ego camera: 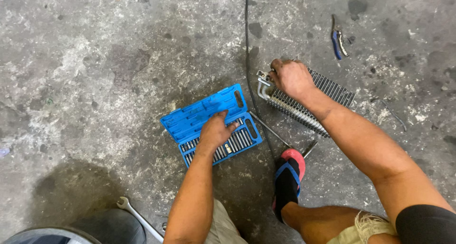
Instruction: The person opens a blue socket set case and selects a socket bit. They attach the bit to a T-handle wrench and use it to tighten a bolt on a metal radiator lying on the floor. The person repeats the process with another bolt on the same radiator.
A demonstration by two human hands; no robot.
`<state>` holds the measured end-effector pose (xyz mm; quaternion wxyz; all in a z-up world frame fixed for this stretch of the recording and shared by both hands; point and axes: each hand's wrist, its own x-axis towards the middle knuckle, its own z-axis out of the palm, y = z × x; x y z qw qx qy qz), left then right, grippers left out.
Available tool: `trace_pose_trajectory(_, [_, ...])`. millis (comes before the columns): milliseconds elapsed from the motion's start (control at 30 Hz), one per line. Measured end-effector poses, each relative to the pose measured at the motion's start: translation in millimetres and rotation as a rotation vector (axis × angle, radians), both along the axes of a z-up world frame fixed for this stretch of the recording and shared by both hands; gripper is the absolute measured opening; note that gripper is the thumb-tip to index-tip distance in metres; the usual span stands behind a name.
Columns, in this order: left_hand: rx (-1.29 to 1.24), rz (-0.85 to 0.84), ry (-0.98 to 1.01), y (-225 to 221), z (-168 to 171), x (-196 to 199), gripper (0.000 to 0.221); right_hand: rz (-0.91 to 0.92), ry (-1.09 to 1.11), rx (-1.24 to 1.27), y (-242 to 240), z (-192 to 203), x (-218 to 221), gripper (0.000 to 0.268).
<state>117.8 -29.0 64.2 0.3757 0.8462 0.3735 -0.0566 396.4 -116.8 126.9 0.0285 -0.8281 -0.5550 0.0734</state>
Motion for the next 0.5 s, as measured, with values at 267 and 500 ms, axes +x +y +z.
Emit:
trace_pose_trajectory(267, [0.085, 0.050, -0.063, 13.3, -36.2, -21.1, 0.070, 0.134, -0.031, 0.128, -4.4, -1.4, 4.4, 0.019])
trace_pose_trajectory(500, [-0.209, 0.275, -0.088, 24.6, -44.6, -38.8, 0.061, 0.376, -0.004, 0.390, -28.9, -16.0, -52.3, 0.016])
